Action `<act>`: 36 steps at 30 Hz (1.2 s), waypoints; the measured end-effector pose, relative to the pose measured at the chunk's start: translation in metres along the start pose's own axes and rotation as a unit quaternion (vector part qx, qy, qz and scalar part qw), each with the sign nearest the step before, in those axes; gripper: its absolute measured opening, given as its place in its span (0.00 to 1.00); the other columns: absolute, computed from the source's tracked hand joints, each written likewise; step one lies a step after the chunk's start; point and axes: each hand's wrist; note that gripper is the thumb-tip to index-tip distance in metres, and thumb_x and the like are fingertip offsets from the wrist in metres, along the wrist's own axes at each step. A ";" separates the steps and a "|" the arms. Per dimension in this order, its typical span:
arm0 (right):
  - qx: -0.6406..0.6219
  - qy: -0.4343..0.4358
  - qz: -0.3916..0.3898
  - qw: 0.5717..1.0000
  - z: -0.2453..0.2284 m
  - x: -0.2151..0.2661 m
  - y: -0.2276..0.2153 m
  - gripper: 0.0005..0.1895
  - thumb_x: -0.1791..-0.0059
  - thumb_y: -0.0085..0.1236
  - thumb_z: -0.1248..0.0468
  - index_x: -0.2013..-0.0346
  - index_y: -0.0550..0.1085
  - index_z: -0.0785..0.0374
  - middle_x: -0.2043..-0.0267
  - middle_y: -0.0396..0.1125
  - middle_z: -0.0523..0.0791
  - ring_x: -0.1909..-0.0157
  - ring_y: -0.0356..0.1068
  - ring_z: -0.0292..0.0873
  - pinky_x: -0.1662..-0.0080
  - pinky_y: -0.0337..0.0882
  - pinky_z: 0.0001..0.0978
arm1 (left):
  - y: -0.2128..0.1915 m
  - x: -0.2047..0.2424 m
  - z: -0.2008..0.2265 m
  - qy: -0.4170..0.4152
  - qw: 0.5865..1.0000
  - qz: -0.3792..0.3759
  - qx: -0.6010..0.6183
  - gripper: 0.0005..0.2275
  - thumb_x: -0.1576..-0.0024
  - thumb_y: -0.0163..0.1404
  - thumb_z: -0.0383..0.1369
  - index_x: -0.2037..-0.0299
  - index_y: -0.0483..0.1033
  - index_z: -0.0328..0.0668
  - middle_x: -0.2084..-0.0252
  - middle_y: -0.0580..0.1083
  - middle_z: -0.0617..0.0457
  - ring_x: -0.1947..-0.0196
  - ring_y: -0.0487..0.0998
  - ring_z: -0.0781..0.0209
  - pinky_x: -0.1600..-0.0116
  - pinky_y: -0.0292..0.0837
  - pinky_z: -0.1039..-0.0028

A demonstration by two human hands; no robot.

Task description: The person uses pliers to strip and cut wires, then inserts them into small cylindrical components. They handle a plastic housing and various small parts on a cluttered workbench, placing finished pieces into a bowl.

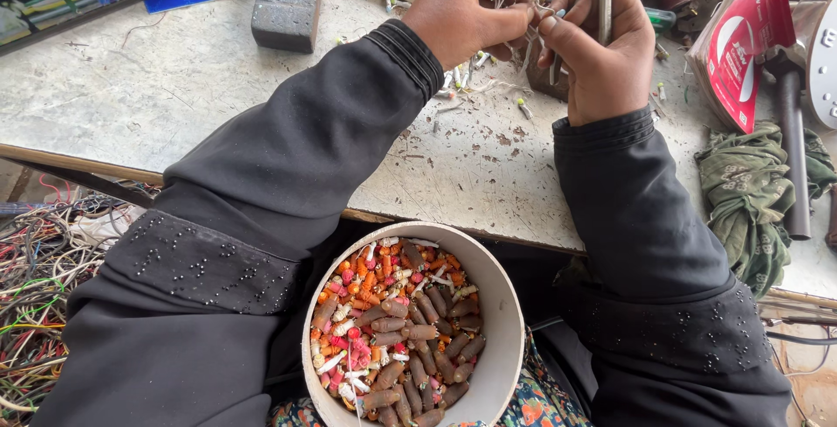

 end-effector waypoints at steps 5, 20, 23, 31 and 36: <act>0.011 -0.003 0.011 1.000 0.006 -0.002 -0.003 0.12 0.46 0.66 0.78 0.57 0.69 0.67 0.57 0.68 0.48 0.66 0.72 0.38 0.64 0.77 0.29 | -0.001 0.001 0.003 0.005 0.999 -0.034 0.024 0.09 0.36 0.57 0.30 0.49 0.77 0.36 0.61 0.81 0.54 0.64 0.85 0.70 0.59 0.86 0.80; -0.059 0.064 -0.014 0.996 -0.020 0.002 0.005 0.12 0.47 0.58 0.78 0.51 0.70 0.67 0.54 0.71 0.50 0.56 0.77 0.43 0.53 0.81 0.37 | -0.011 -0.005 -0.016 0.081 0.990 0.079 -0.084 0.10 0.31 0.53 0.37 0.56 0.81 0.38 0.67 0.80 0.55 0.73 0.79 0.71 0.69 0.73 0.81; -0.030 0.113 -0.062 0.991 -0.025 0.003 0.012 0.16 0.48 0.57 0.76 0.46 0.71 0.67 0.53 0.71 0.48 0.52 0.76 0.43 0.48 0.81 0.40 | -0.027 -0.006 -0.019 0.100 0.972 0.161 -0.142 0.12 0.31 0.50 0.35 0.65 0.82 0.39 0.72 0.81 0.57 0.75 0.80 0.70 0.70 0.73 0.80; 0.004 0.173 -0.159 0.972 -0.017 0.011 0.025 0.17 0.44 0.58 0.65 0.41 0.71 0.66 0.49 0.69 0.45 0.44 0.73 0.41 0.45 0.78 0.37 | -0.036 -0.006 -0.022 0.149 0.962 0.199 -0.115 0.11 0.30 0.51 0.32 0.63 0.80 0.35 0.70 0.81 0.55 0.71 0.85 0.68 0.64 0.80 0.79; -0.037 0.177 -0.161 0.970 -0.016 0.011 0.020 0.17 0.43 0.56 0.61 0.42 0.70 0.64 0.42 0.70 0.43 0.42 0.71 0.41 0.44 0.76 0.39 | -0.032 -0.005 -0.019 0.147 0.962 0.203 -0.103 0.09 0.32 0.54 0.31 0.62 0.81 0.35 0.68 0.82 0.55 0.68 0.87 0.69 0.61 0.84 0.80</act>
Point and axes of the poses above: each hand's wrist, its own x-axis away from the middle knuckle, its own y-axis out of the palm, z = x × y
